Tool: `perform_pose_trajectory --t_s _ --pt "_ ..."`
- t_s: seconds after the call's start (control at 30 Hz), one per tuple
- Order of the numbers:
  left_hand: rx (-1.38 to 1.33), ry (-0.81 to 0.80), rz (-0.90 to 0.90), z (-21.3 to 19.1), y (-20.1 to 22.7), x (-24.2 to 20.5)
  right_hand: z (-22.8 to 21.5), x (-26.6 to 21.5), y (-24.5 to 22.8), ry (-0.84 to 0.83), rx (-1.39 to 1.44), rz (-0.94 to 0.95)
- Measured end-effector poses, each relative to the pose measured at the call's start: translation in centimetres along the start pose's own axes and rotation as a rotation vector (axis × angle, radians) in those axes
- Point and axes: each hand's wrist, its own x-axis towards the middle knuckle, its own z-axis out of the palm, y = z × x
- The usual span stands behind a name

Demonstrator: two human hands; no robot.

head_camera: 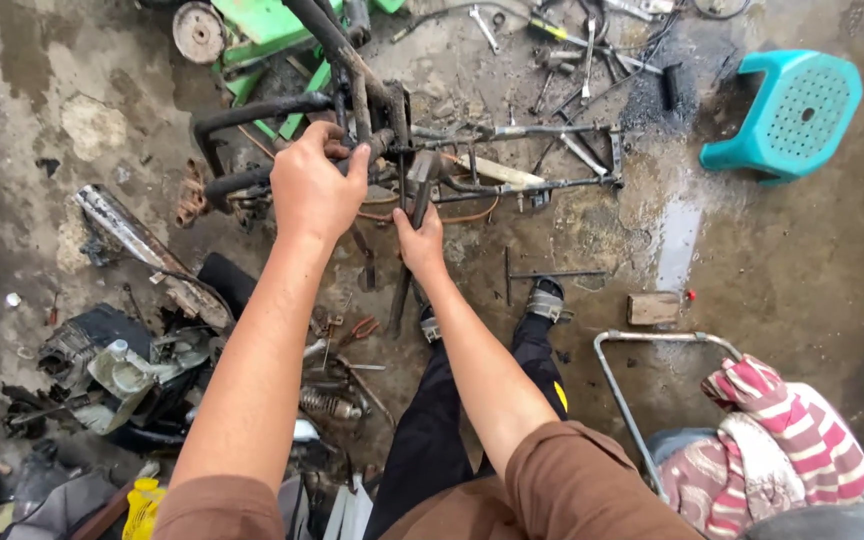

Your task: The person uses a hammer to strike and adjust a metal frame structure, likely part of a vehicle. They then use a wrench to tighten bolts on the frame. The task involves repeated hammering and wrenching actions on the metal components.

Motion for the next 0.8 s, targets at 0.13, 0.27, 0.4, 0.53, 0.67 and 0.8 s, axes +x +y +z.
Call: perform_pose_trajectory --t_s 0.13,0.27,0.4,0.53,0.67,0.8 --pt "-0.027 -0.006 -0.014 -0.8 0.9 0.5 1.1 -1.8 -4.3 0.091 0.104 0.041" --pt "0.001 -0.009 0.007 -0.4 0.3 0.0 -0.1 0.2 0.2 0.033 -0.012 -0.029" --pt "0.011 -0.005 -0.001 -0.1 0.3 0.7 -0.2 0.6 -1.8 0.029 -0.123 0.063" --pt "0.039 0.003 0.008 0.0 0.0 0.4 -2.8 0.5 0.2 -0.009 -0.106 0.002" --pt "0.090 -0.008 0.032 0.0 0.4 0.6 -8.7 2.4 0.1 -0.051 -0.264 0.073" --pt "0.052 -0.014 -0.004 0.4 0.2 0.0 -15.5 3.4 0.1 0.088 -0.636 0.101"
